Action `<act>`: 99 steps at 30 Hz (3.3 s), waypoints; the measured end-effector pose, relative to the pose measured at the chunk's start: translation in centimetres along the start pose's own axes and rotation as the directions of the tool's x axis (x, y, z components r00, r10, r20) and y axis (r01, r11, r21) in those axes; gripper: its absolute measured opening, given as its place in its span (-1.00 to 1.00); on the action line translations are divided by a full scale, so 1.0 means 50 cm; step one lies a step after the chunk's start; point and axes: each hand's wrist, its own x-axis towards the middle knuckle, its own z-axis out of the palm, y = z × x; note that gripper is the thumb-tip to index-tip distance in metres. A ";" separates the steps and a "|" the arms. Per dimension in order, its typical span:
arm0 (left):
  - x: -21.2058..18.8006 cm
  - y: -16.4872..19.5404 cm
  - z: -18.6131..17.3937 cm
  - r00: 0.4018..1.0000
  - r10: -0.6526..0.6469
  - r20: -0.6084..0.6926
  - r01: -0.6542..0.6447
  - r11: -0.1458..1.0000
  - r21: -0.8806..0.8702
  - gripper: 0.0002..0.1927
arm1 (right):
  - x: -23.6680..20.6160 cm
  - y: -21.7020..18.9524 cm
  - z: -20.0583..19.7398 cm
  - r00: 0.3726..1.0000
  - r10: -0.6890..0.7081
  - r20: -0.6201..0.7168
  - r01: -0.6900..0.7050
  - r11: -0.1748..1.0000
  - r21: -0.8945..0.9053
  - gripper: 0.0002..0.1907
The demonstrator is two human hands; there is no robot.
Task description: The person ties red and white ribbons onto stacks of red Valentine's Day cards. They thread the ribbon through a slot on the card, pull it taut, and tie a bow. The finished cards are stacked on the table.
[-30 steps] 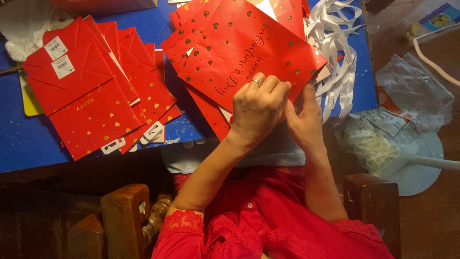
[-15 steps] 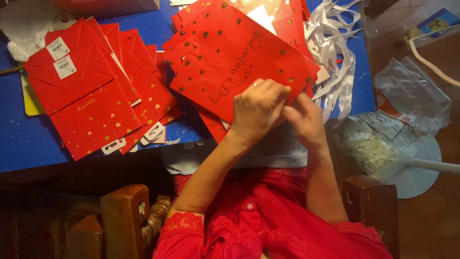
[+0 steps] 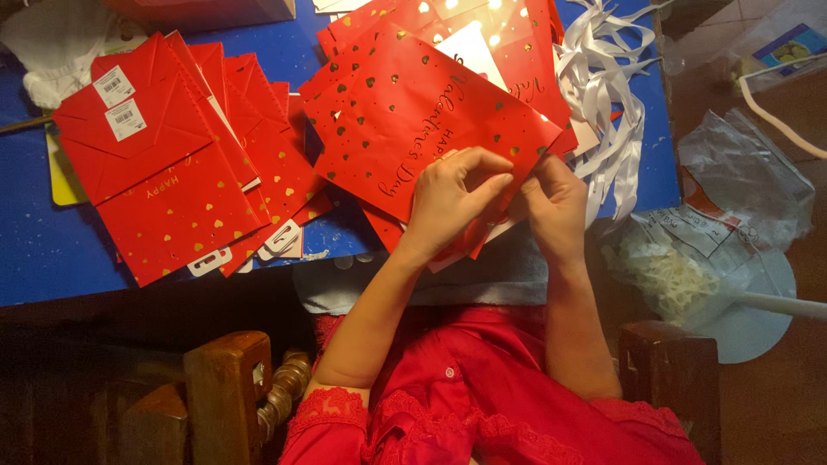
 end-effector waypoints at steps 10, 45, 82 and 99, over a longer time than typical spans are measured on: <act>0.022 -0.057 -0.001 0.991 -0.055 0.120 0.109 0.852 -0.512 -0.77 | 0.032 -0.023 0.011 0.996 -0.015 0.082 0.026 0.991 -0.131 -0.84; 0.032 -0.117 -0.042 0.948 -0.069 0.312 0.272 0.688 -0.673 -0.70 | 0.077 0.029 0.004 0.983 0.093 0.158 -0.099 0.995 0.031 -0.77; 0.034 -0.120 -0.061 0.952 -0.080 0.295 0.264 0.705 -0.659 -0.69 | 0.071 0.038 -0.001 0.993 0.120 0.004 -0.120 0.990 0.068 -0.79; 0.032 -0.121 -0.061 0.952 -0.065 0.299 0.264 0.671 -0.693 -0.69 | 0.079 0.050 -0.001 0.984 0.147 -0.105 -0.103 0.933 0.345 -0.85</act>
